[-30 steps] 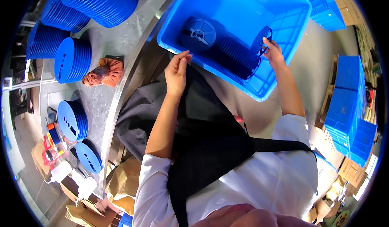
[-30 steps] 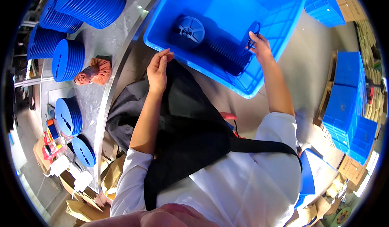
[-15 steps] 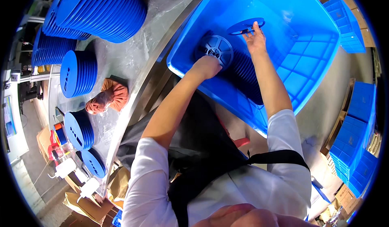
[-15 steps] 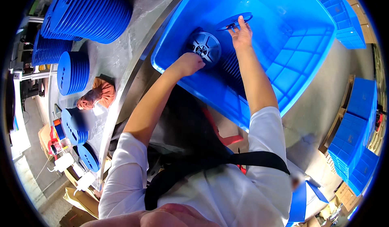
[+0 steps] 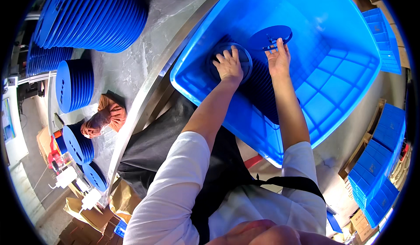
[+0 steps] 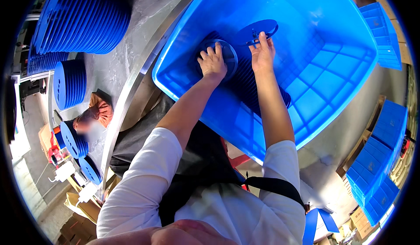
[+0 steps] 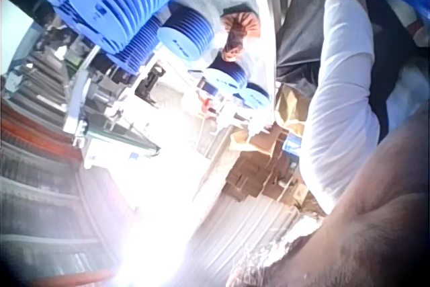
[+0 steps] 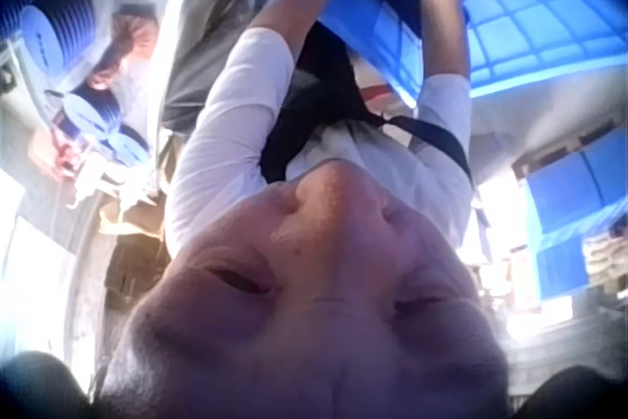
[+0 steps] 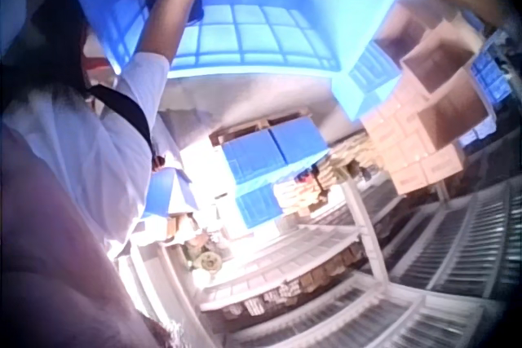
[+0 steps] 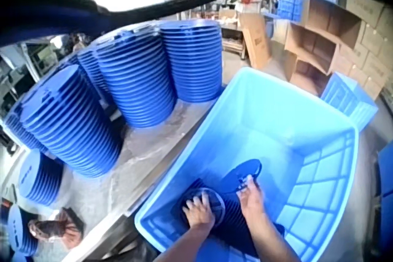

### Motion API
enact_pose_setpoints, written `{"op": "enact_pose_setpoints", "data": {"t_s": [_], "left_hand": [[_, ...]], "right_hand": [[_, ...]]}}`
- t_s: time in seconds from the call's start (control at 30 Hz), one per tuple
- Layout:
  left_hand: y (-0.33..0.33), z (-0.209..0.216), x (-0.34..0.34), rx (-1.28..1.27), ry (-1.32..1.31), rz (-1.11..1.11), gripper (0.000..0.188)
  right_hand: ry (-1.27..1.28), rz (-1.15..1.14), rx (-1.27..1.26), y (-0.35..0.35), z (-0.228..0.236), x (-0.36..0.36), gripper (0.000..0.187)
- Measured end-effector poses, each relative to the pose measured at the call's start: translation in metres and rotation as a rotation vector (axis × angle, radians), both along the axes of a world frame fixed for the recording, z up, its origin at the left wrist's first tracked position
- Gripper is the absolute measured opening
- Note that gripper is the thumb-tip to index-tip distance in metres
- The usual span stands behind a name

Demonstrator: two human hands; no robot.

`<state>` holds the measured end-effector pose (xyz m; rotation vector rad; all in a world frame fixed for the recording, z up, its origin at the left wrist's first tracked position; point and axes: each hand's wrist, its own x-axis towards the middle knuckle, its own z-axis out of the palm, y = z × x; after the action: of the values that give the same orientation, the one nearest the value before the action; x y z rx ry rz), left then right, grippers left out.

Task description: The person wipes blue plastic reels with a cloth and stacks them into a blue plastic crate.

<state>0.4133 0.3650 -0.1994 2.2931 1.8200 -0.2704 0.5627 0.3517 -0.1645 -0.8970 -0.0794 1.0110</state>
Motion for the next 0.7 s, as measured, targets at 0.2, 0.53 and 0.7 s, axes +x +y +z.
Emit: {"op": "enact_pose_setpoints", "data": {"t_s": [0.2, 0.53, 0.7], "left_hand": [[0.006, 0.062, -0.009, 0.025, -0.399, 0.016, 0.081], [-0.090, 0.148, -0.187, -0.452, -1.615, 0.555, 0.064], [-0.118, 0.138, -0.202, -0.414, -1.592, 0.527, 0.044]], "right_hand": [[0.100, -0.054, 0.075, 0.034, -0.002, -0.003, 0.019], [-0.103, 0.104, -0.211, 0.091, -0.032, -0.053, 0.028], [-0.190, 0.139, -0.245, 0.097, -0.031, -0.072, 0.027]]}}
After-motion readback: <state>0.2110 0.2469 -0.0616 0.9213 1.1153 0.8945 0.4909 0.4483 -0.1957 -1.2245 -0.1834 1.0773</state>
